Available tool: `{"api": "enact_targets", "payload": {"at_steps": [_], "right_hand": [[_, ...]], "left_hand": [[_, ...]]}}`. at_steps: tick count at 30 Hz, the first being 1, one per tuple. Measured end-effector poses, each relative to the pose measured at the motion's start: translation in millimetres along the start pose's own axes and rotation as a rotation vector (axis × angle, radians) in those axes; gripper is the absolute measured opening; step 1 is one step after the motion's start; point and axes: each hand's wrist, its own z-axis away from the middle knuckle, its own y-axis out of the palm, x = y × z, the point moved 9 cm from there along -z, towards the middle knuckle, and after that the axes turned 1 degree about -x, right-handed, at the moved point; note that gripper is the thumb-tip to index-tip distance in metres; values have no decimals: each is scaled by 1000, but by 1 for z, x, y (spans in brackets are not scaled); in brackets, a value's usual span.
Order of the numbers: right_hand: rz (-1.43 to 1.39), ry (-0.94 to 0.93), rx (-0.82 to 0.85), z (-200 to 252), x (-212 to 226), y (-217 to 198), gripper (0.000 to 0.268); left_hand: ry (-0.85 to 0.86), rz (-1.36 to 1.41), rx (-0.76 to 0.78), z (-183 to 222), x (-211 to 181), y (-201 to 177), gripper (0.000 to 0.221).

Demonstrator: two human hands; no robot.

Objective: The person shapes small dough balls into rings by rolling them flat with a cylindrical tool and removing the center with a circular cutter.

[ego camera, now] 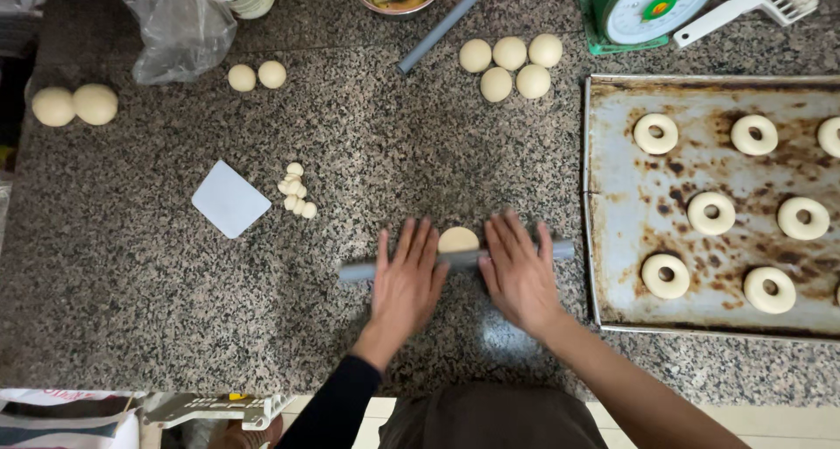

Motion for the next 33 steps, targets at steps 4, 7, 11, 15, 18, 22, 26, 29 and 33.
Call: {"api": "enact_targets", "payload": {"at_steps": [4,7,11,15,18,22,26,29,33], "right_hand": [[150,8,50,-55,-32,40,60],[78,-14,-63,-88,-44,39,65],[-44,42,-5,-71,-37,30,55],[-87,-8,13,-12,-4,3,44],[-55,-30,5,-5,-1,-6,46],[-13,-4,38,-59,-25,14,52],[-31,-14,39,-71,-32,17,55],[-62,32,37,-28,-24,9,50],[-140,148,111,14,-16,8,50]], "left_hand": [[-65,-13,30,-73,28,-9,66],[-79,93,-48,-101,48,-21,68],[-54,-114,66,-77,40,9,61],[68,-145,33,8,-8,10,61],[51,-142,72,6,-14,6,61],[-128,24,56,-48,18,-12,63],[-114,-27,26,-66,24,-19,67],[-9,-136,124,-28,-1,2,62],[93,-206,95,0,-20,3,62]]}}
